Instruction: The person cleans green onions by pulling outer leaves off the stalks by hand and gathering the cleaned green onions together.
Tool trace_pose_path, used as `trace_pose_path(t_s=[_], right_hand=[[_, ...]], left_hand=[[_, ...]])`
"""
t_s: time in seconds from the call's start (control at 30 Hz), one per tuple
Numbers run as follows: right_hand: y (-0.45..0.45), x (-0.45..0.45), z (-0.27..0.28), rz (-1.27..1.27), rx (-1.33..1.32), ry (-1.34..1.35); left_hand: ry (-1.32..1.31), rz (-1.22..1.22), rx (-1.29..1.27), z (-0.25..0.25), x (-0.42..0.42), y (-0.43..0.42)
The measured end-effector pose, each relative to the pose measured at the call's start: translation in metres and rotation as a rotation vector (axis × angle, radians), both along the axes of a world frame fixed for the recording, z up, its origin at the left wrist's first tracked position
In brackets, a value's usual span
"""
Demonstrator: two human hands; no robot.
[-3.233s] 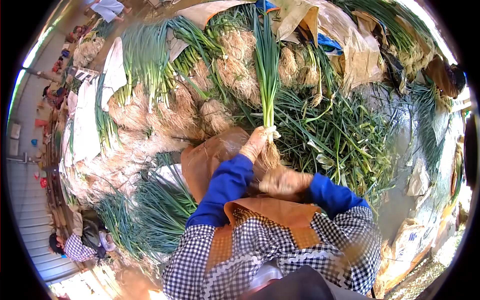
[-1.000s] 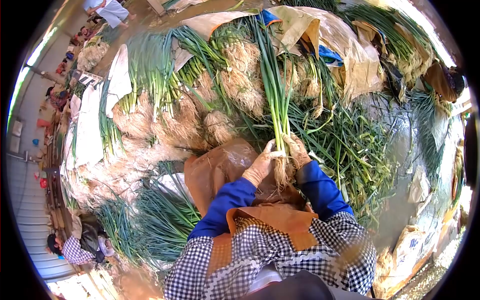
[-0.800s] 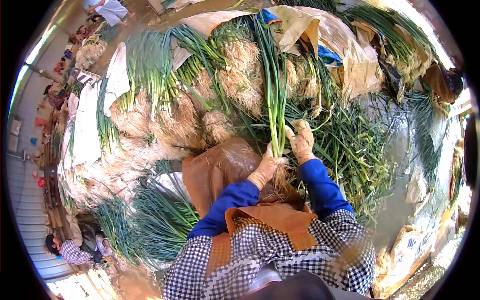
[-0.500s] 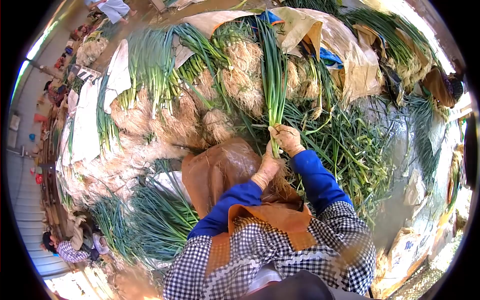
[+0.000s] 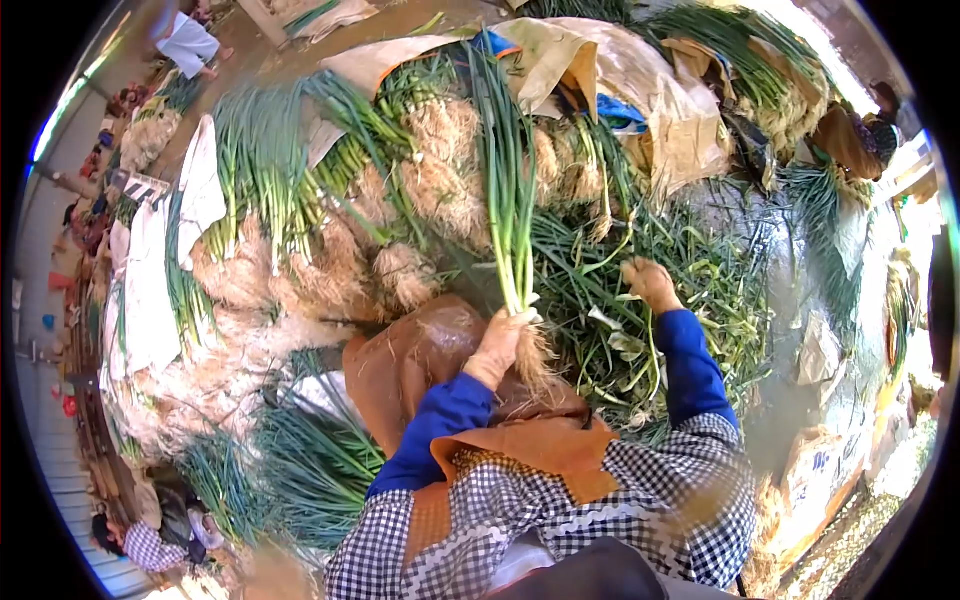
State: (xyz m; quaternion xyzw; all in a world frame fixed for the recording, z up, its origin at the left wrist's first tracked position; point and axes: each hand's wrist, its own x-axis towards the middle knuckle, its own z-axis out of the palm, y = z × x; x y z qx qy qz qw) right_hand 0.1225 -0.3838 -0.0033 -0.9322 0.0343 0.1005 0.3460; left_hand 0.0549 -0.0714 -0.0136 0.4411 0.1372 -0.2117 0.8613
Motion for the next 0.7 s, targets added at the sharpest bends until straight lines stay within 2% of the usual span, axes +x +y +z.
trace_pose_path(t_s=[0.07, 0.13, 0.17, 0.2, 0.23, 0.27, 0.3, 0.33, 0.37, 0.4, 0.43, 0.47, 0.53, 0.57, 0.6, 0.67, 0.7], right_hand=[[0.014, 0.045, 0.007, -0.049, -0.163, -0.33], [0.037, 0.083, 0.039, -0.168, -0.024, -0.291], [0.031, 0.122, 0.006, -0.187, -0.07, -0.258], [0.027, 0.155, -0.029, -0.204, -0.116, -0.227], [0.037, 0.166, -0.014, -0.198, -0.107, 0.076], [0.039, 0.164, -0.001, -0.054, -0.022, 0.23], [0.042, 0.17, -0.019, -0.028, 0.178, 0.206], [0.055, 0.161, -0.016, -0.004, 0.378, 0.188], [0.062, 0.138, -0.015, 0.09, 0.581, 0.107], [0.086, 0.09, 0.028, 0.183, 0.776, 0.031], [0.103, 0.047, 0.055, 0.211, 0.909, 0.126], [0.114, 0.013, 0.065, 0.234, 1.044, 0.223], [0.121, -0.024, 0.042, 0.159, 1.019, 0.481], [0.119, -0.033, 0.029, 0.183, 0.981, 0.449], [0.12, -0.037, 0.021, 0.132, 1.068, 0.434], [0.133, -0.031, 0.043, -0.134, 0.852, 0.287], [0.128, -0.022, 0.01, -0.172, 0.718, 0.115]], left_hand=[[-0.164, -0.033, -0.018, 0.047, 0.014, 0.012], [-0.219, 0.038, -0.096, 0.075, 0.028, 0.017], [-0.163, 0.066, -0.266, 0.074, 0.035, 0.019], [-0.174, 0.068, -0.263, 0.069, 0.038, 0.02], [-0.161, 0.038, -0.168, 0.062, 0.039, 0.021], [-0.146, 0.01, -0.071, 0.056, 0.037, 0.022], [-0.135, -0.008, 0.006, 0.055, 0.033, 0.022], [-0.064, 0.002, -0.088, 0.049, 0.028, 0.021], [-0.033, 0.052, -0.079, 0.041, 0.024, 0.017], [0.004, 0.103, -0.077, 0.04, 0.018, 0.009], [0.06, 0.122, -0.209, 0.031, 0.014, 0.005], [0.024, -0.011, -0.271, 0.028, 0.012, 0.002], [0.111, -0.165, -0.307, 0.025, 0.004, -0.012], [0.026, -0.105, -0.336, 0.029, -0.003, -0.025], [0.11, -0.159, -0.213, 0.022, -0.01, -0.023], [0.073, -0.058, -0.047, 0.002, -0.018, -0.033], [0.07, -0.066, -0.048, 0.0, -0.019, -0.036]])
